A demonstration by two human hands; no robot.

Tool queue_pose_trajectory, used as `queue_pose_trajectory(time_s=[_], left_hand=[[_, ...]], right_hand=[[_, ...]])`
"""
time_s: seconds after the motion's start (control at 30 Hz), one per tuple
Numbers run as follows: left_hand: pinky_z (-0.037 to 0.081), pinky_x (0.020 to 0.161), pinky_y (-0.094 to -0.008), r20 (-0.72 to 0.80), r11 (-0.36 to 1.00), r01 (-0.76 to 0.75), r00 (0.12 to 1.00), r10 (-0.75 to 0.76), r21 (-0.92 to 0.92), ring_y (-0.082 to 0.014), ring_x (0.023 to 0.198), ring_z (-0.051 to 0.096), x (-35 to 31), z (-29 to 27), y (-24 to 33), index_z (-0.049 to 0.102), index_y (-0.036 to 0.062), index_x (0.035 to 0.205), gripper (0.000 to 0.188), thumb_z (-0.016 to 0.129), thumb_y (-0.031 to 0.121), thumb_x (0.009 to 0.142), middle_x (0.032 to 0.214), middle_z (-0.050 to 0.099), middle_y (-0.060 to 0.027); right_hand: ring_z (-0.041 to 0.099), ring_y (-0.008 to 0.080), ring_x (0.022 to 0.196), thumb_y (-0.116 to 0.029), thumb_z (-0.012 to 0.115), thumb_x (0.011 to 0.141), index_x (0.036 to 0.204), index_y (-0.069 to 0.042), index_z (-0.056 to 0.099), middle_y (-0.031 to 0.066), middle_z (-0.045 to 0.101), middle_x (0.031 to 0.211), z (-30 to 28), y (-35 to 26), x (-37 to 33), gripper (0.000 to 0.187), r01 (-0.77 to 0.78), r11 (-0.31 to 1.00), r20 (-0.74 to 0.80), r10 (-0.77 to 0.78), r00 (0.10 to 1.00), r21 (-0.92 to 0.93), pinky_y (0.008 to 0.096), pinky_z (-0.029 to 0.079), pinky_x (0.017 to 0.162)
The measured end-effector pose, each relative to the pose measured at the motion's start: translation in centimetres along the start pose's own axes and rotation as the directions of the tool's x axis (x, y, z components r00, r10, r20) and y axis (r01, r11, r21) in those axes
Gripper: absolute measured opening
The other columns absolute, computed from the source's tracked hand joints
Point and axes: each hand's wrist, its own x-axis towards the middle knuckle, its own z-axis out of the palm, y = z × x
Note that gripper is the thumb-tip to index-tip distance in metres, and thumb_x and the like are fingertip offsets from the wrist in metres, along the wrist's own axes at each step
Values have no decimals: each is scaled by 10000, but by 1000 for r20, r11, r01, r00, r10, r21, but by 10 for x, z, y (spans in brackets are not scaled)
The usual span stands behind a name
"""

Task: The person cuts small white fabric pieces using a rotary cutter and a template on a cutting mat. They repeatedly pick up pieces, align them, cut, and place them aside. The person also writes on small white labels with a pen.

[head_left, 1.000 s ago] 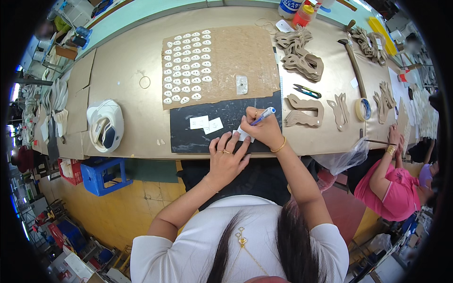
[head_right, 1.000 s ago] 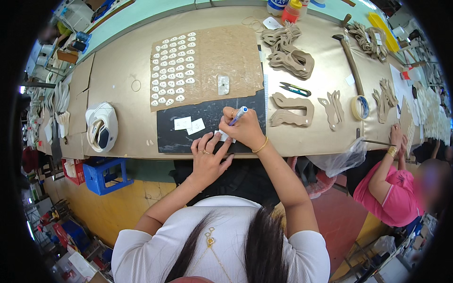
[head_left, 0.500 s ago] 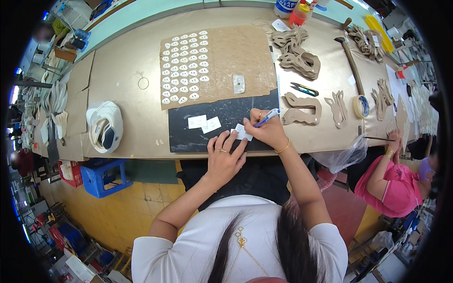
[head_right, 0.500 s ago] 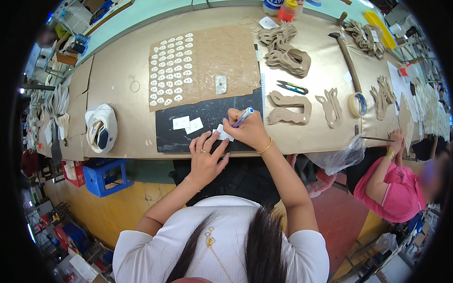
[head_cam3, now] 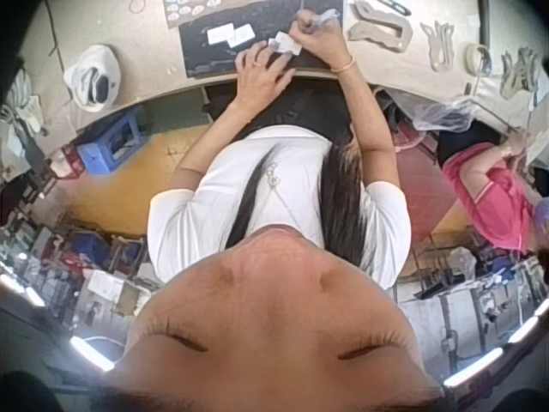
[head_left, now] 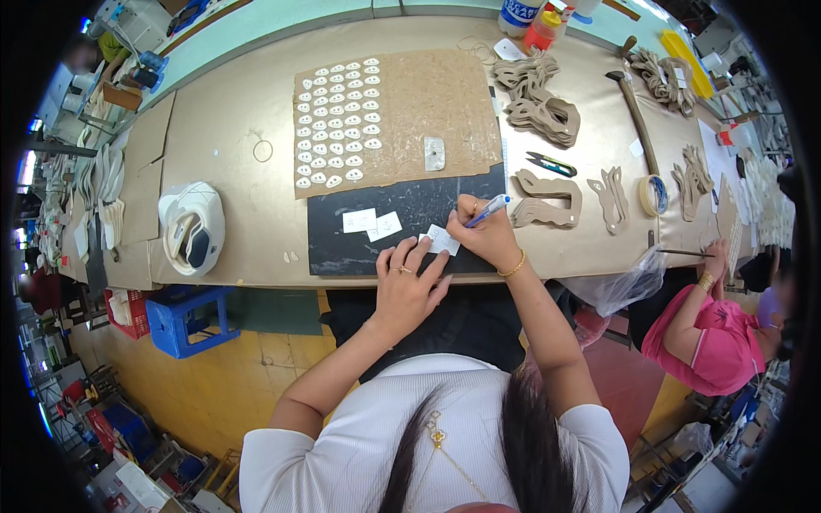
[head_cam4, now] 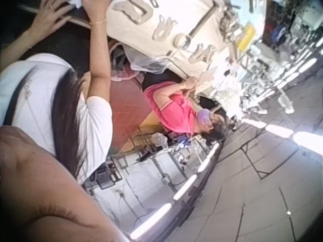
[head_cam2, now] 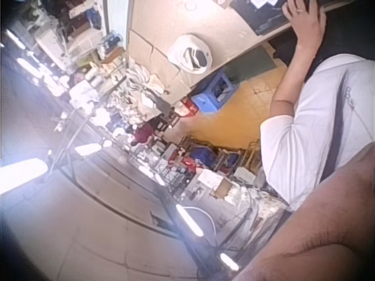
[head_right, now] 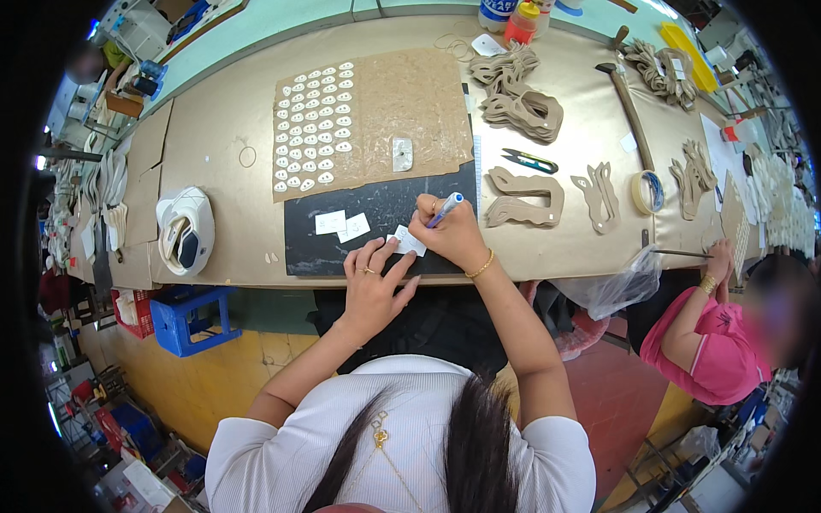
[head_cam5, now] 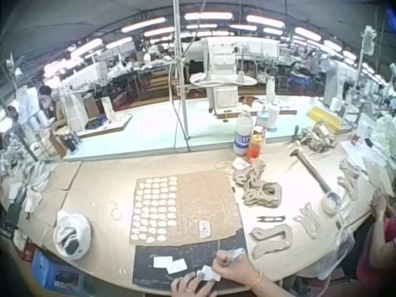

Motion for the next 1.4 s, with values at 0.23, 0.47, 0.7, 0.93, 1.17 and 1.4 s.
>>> queue_pose_trajectory(time_s=[0.23,0.47,0.7,0.93,1.17,1.4], left_hand=[[418,929,-433,-5,986,112,994,-113,-127,-316,1075,534,22,-4,-8,674,86,1194,398,779,181,822,1134,561,-118],[449,848,-442,169,936,221,969,-180,-275,-342,994,561,46,-15,-17,644,31,1050,304,782,113,793,1046,540,-150],[463,784,-368,25,767,356,913,-407,-533,-264,808,625,32,-19,-20,684,45,1000,173,745,122,858,873,656,-102],[373,964,-427,-125,901,420,893,-432,-112,-276,1006,532,15,-41,-63,706,60,1166,410,813,235,811,1096,584,-106],[400,941,-441,-26,880,471,880,-473,-67,-338,1059,480,18,-42,-64,689,88,1063,413,873,173,703,1131,527,-124],[455,850,-437,28,869,475,879,-476,-138,-351,971,568,24,-38,-68,663,50,1068,426,854,93,689,963,623,-143]], right_hand=[[481,111,537,-71,680,842,624,-53,409,59,514,561,-6,10,-2,348,-74,986,-21,78,997,147,314,400,509],[678,121,737,-369,532,1054,1267,-14,563,132,737,1003,-8,7,-2,415,-49,884,-76,96,993,465,223,510,664],[694,149,726,-204,664,988,1088,-17,659,120,734,961,-2,-4,-7,212,-111,955,-222,176,959,276,278,533,654],[560,316,932,-229,837,732,1103,-91,682,99,568,950,0,-42,-30,425,42,877,45,-23,999,-478,434,439,841],[561,301,907,-237,819,749,946,-120,634,89,552,927,9,-50,-35,295,-10,830,95,75,993,-558,427,418,790],[649,325,865,-200,787,804,933,-58,648,123,640,883,-3,-59,-5,237,-132,939,322,237,917,-316,429,497,762]])
